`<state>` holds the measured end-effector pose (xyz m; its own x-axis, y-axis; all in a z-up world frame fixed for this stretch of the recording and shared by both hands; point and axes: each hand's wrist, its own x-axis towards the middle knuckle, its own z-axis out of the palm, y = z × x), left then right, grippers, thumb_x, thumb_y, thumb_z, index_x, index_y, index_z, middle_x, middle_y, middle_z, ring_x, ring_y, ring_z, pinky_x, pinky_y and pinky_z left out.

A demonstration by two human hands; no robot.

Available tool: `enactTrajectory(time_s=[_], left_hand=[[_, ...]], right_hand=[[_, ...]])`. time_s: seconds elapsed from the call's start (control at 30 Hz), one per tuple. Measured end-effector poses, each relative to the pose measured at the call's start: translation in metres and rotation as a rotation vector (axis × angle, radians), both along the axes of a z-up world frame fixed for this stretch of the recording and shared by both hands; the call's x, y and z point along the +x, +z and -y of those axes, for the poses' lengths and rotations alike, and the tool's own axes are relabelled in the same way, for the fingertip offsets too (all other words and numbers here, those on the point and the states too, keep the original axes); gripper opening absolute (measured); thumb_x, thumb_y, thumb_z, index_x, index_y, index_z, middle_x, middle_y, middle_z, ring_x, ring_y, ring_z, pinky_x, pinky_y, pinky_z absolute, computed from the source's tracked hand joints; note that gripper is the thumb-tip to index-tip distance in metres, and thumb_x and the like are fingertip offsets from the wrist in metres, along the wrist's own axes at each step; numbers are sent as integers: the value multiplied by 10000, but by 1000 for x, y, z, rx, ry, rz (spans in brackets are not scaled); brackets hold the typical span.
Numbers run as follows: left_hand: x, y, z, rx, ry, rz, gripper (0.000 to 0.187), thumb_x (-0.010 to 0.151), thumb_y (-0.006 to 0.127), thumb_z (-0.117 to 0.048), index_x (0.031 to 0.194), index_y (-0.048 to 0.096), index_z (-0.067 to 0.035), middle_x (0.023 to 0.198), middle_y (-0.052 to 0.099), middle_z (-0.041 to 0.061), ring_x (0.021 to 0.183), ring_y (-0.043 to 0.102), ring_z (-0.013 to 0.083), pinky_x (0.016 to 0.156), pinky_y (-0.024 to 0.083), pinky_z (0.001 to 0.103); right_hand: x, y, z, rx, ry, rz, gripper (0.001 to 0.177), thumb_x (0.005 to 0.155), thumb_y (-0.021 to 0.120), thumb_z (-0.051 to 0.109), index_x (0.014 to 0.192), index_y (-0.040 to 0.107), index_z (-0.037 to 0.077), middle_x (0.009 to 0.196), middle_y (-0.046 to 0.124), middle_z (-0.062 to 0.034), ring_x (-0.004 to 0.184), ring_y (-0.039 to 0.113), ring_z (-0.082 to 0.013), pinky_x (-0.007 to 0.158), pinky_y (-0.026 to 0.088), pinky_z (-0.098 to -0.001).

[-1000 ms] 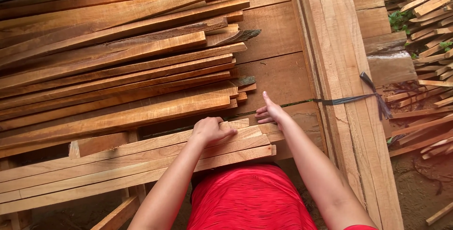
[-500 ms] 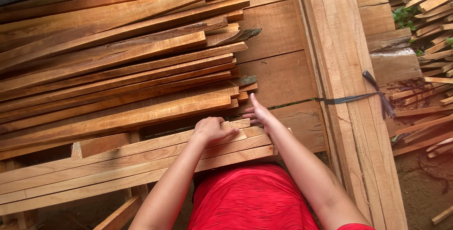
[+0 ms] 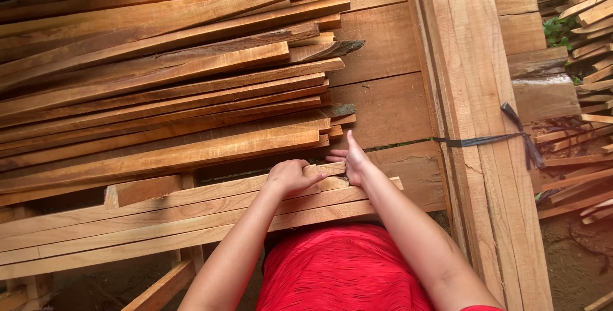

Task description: Sorting through a pile of wood planks and marking individual pieces with a pen.

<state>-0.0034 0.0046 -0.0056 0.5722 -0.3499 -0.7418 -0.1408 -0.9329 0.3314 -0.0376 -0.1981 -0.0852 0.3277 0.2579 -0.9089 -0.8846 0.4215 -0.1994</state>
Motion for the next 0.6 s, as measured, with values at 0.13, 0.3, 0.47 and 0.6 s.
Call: enactTrajectory(time_s=[0.13, 0.3, 0.47, 0.6], left_hand=[[0, 2, 0, 10, -9, -32, 926, 721, 555, -879, 1240, 738, -134, 1158, 746, 171, 1146, 683, 352, 1010, 528, 470], [-1, -6, 0, -14, 19, -6, 869, 731, 612, -834, 1235, 732, -136, 1170, 734, 165, 1146, 679, 346, 993, 529, 469], [4, 12, 2, 19, -29, -31, 776, 746, 609, -794, 1162, 768, -159, 1119, 764, 141, 1114, 700, 330, 980, 545, 458], [1, -3, -2, -15, 1, -32, 759, 738, 630, -778, 1176, 740, -168, 1115, 756, 137, 1102, 695, 327, 965, 542, 462]], right_hand=[[3, 12, -9, -181, 139, 15, 1147, 846, 100, 872, 1589, 328, 29, 1579, 501, -168, 1582, 34, -346, 1233, -32, -655], [2, 0, -18, -253, 82, 5, 1068, 873, 154, 850, 1563, 376, 64, 1520, 574, -199, 1543, 285, -325, 1239, 12, -647], [1, -1, 13, -275, 119, 97, 885, 977, 340, 741, 1457, 532, 24, 1440, 610, -162, 1389, 520, -342, 1175, 374, -551], [-19, -1, 71, -720, 210, 321, 651, 977, 540, 572, 1353, 633, 48, 1316, 698, -113, 1200, 669, -285, 1098, 504, -461]])
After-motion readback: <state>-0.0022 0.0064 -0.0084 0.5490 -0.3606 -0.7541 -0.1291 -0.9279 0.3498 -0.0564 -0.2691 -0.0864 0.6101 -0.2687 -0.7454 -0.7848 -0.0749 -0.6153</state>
